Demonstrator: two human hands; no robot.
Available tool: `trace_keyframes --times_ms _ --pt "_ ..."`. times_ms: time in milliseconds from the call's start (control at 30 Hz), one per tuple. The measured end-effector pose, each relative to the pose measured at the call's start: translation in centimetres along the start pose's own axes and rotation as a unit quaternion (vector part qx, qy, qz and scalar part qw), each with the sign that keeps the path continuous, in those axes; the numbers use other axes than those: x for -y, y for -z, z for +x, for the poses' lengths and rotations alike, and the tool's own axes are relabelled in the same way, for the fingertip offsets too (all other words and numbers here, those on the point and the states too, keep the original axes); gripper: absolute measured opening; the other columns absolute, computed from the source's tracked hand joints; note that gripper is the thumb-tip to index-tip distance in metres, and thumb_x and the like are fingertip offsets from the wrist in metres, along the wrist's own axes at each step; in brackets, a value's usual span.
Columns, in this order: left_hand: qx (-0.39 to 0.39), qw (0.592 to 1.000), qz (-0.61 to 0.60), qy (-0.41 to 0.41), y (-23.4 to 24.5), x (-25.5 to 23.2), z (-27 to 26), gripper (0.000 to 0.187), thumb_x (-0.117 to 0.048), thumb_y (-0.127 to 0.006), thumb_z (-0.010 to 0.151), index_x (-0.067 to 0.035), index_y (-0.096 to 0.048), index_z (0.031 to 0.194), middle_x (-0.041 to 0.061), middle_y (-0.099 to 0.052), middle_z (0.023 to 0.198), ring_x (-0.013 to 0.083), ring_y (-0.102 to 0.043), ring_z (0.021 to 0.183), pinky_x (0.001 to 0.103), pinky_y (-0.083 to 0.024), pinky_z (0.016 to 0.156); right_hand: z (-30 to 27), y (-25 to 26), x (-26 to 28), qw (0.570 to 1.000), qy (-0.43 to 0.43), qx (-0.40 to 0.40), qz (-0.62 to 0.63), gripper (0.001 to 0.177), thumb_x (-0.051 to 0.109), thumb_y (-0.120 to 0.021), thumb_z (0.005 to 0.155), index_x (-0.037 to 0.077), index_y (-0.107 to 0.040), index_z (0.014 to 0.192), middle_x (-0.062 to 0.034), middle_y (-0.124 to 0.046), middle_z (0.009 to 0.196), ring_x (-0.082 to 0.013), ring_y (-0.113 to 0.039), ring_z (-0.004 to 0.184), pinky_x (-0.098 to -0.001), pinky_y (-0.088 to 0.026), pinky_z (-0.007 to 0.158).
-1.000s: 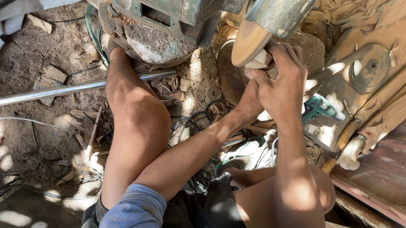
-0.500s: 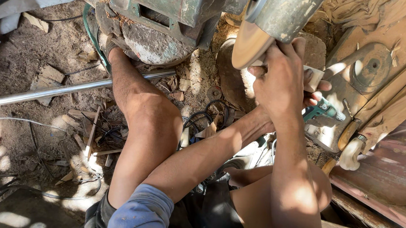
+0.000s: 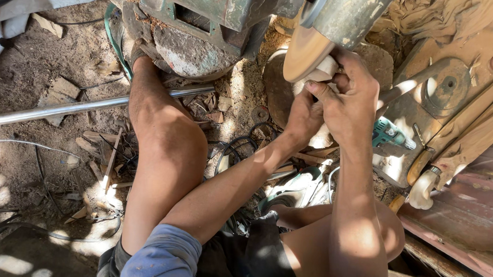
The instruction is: The person holds a small wooden piece against a rotating grinding wheel, rotating and repositioning it to smooth and shape the surface. The person repeatedly adjusts the angle of the wood to work on different sides while seated on the floor.
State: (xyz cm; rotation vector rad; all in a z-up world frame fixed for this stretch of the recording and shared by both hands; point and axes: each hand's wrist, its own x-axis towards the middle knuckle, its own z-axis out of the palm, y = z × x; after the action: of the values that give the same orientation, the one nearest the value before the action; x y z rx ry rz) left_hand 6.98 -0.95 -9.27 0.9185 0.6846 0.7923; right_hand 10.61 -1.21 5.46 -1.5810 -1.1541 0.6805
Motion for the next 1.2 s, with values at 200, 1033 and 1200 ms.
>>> trace_keyframes --times_ms 200,1033,1200 --pt "-0.078 0.989 0.103 -0.076 1.5 -3.4 -0.8 0.05 -0.012 -0.069 0.099 0.002 -0.045 0.14 0.023 -0.064 0.131 0.0324 -0.063 0.124 0.043 -0.051 0.105 -0.9 -0.3 -1.3 0.984 -0.016 -0.017 0.177 0.055 -0.009 -0.082 0.087 -0.007 -0.057 0.137 -0.0168 -0.069 0.128 -0.0221 -0.071 0.117 -0.0339 -0.061 0.106" --pt "0.142 0.976 -0.106 -0.128 9.2 -26.1 -15.8 0.049 -0.008 -0.069 0.101 -0.002 -0.044 0.143 0.009 -0.061 0.133 0.0217 -0.064 0.121 0.04 -0.059 0.106 -17.1 -0.4 8.8 0.965 0.001 0.06 0.255 0.062 0.008 -0.077 0.091 -0.004 -0.045 0.144 -0.0232 -0.068 0.132 -0.0303 -0.072 0.116 -0.0371 -0.062 0.096" --pt "0.138 0.981 -0.063 -0.123 7.5 -27.6 -18.1 0.041 -0.006 -0.062 0.103 -0.001 -0.05 0.142 0.01 -0.065 0.126 0.0212 -0.068 0.115 0.041 -0.061 0.103 -19.6 -0.1 9.8 0.949 0.027 0.107 0.295 0.064 0.001 -0.074 0.091 -0.004 -0.042 0.146 -0.022 -0.067 0.132 -0.0296 -0.07 0.118 -0.0391 -0.062 0.099"
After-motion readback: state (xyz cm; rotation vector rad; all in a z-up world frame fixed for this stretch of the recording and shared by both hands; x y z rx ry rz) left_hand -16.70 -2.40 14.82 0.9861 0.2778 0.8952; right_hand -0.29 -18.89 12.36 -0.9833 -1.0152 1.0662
